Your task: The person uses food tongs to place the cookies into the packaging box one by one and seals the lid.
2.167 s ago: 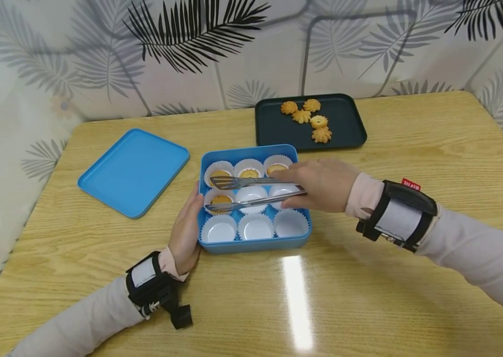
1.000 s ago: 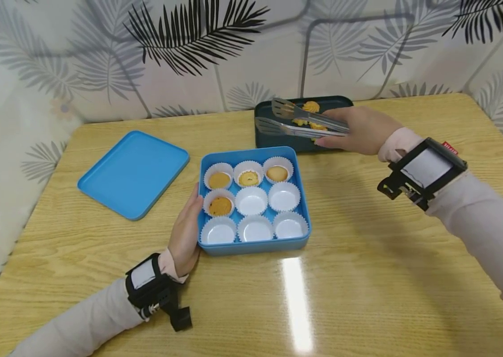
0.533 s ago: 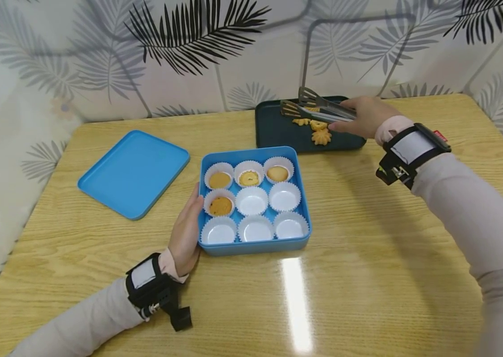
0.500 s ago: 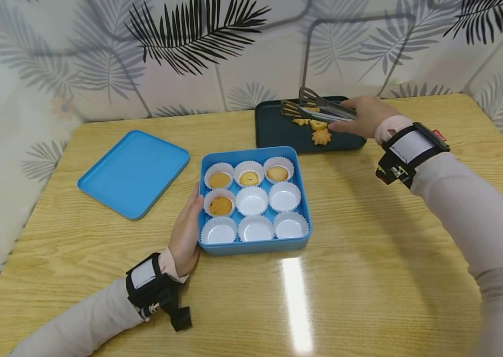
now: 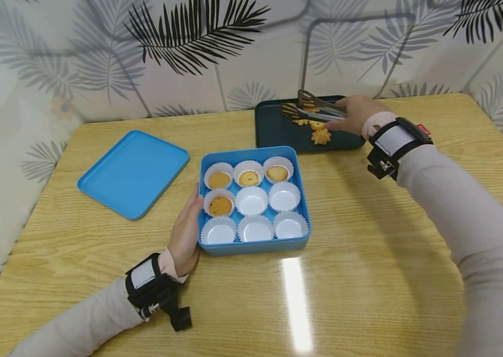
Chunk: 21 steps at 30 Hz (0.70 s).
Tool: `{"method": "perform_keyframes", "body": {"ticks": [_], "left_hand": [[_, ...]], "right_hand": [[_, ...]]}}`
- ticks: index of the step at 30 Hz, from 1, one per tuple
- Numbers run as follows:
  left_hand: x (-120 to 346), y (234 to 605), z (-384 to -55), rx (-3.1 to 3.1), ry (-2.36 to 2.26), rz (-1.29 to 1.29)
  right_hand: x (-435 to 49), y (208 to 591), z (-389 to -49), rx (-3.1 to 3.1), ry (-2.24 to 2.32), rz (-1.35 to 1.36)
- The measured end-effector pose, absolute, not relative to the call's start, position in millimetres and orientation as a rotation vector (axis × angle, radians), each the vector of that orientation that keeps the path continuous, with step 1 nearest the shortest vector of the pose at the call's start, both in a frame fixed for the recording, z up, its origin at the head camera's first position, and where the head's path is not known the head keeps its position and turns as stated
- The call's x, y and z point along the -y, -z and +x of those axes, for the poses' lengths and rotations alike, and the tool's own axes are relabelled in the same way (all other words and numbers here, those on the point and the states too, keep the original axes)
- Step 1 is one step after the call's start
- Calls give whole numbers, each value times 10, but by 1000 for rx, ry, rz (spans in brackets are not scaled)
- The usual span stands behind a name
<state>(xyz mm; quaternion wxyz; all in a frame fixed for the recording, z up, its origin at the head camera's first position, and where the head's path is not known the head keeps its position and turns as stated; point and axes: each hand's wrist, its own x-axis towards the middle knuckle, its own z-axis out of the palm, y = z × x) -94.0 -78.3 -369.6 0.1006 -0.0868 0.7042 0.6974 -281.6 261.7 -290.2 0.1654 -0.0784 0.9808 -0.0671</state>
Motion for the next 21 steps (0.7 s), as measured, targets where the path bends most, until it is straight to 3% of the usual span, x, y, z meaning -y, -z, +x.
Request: {"method": "perform_keyframes", "body": {"ticks": [21], "left_hand": [[786,3693,-944,-2067,-2071,-247]], "right_hand": [[-2493,2968,-2880,-2812,98,-253]]}}
